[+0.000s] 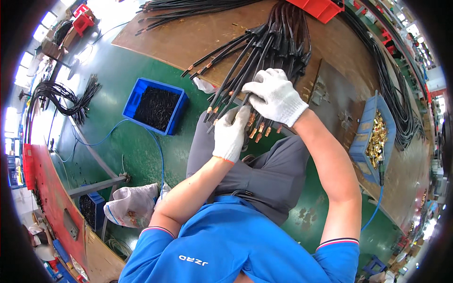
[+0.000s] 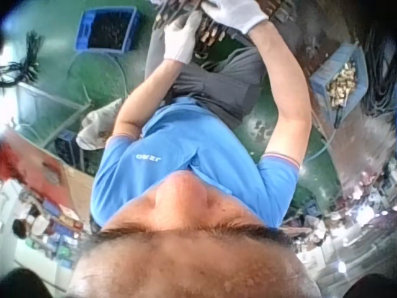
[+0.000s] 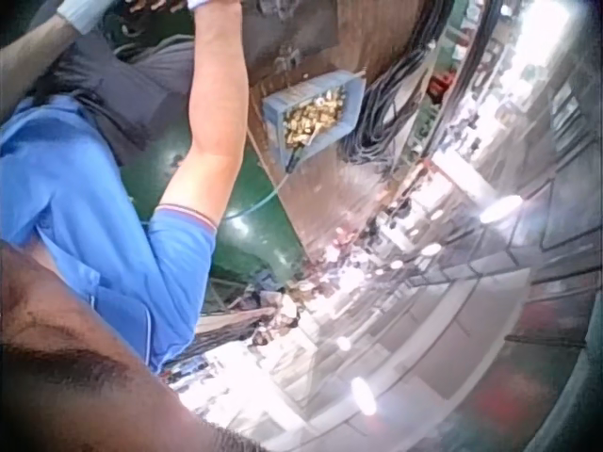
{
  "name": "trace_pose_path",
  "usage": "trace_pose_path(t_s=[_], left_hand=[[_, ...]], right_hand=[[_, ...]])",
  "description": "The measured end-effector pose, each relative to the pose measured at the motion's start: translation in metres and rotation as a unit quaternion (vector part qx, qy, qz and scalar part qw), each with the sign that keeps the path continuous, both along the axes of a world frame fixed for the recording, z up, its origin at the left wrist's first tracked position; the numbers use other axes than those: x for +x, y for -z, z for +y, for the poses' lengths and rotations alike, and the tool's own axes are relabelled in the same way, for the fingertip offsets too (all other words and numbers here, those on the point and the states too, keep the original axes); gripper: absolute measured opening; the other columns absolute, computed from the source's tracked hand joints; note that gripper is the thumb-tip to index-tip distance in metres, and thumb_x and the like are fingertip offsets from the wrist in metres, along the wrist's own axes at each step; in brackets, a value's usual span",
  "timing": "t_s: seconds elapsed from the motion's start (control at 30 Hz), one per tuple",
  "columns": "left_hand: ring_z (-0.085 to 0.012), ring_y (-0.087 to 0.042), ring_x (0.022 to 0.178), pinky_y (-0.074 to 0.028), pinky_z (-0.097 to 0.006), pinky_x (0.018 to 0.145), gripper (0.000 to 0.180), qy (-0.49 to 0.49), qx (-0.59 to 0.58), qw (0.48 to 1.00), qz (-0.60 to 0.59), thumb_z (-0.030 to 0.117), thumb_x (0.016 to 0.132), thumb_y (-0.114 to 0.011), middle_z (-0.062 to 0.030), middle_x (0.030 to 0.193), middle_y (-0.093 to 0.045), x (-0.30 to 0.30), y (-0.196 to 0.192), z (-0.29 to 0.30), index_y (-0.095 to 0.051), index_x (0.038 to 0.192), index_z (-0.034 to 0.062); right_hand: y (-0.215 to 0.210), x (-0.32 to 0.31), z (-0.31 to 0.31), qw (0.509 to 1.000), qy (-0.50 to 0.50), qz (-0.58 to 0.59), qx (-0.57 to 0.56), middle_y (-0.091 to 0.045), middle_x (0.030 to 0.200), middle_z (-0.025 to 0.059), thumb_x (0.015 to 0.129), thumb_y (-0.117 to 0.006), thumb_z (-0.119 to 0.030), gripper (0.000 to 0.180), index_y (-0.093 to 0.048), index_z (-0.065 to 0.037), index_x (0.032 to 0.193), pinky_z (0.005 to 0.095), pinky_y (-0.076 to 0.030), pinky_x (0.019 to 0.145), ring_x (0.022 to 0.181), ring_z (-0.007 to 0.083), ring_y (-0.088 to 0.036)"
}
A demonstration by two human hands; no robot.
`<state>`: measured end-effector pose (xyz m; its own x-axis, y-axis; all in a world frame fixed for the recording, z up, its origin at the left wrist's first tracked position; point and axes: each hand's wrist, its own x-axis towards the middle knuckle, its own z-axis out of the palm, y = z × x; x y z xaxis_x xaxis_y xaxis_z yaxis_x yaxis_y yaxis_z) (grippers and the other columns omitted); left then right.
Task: The person sits on the floor and repeatedly picks up black wires with exposed copper ends. They insert a brass terminal onto each wire, place it in a metal jig, and use a pneumatic crimping tool to secure the terminal. The finished wires are placed on a pile on the table.
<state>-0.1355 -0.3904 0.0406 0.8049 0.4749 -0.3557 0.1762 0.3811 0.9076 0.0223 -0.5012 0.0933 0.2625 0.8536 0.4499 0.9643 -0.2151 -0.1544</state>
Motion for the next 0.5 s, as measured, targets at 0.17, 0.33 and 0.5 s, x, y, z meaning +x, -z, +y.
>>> trace_pose_path(t_s=[0.17, 0.33, 0.5], left_hand=[[-0.0058, -0.050, 0.055, -0.038, -0.027, 0.048, 0.039, 0.025, 0.059, 0.998, -0.008, 0.036, 0.107, -0.068, 0.0017, 0.068, -0.059, -0.002, 0.004, 0.007, -0.076, 0.104, -0.0010], [-0.0070, -0.053, 0.058, -0.041, -0.029, 0.052, 0.040, 0.080, 0.095, 0.991, 0.049, 0.037, 0.107, -0.066, 0.0010, 0.065, -0.057, -0.040, 0.001, 0.009, -0.072, 0.091, 0.0010], [-0.0105, -0.049, 0.053, -0.038, -0.030, 0.051, 0.041, 0.011, 0.072, 0.983, 0.166, 0.042, 0.106, -0.063, 0.0014, 0.067, -0.058, -0.100, 0.036, 0.063, -0.070, 0.086, 0.0079]], right_hand=[[-0.003, -0.001, 0.003, 0.999, 0.013, -0.021, -0.046, -0.065, 0.093, 0.0071, 0.081, -0.076, -0.024, 0.027, -0.079, -0.017, 0.107, 0.0454, -0.047, 0.093, 0.092, 0.0287, -0.064], [-0.004, -0.002, 0.003, 0.997, 0.024, -0.003, -0.068, -0.064, 0.094, 0.0083, 0.078, -0.076, -0.024, 0.026, -0.079, -0.016, 0.102, 0.0466, -0.048, 0.094, 0.095, 0.0302, -0.064], [-0.003, -0.005, 0.003, 0.999, -0.001, -0.026, 0.027, -0.066, 0.097, 0.0094, 0.073, -0.073, -0.017, 0.021, -0.076, -0.012, 0.093, 0.0496, -0.047, 0.104, 0.106, 0.0321, -0.065]])
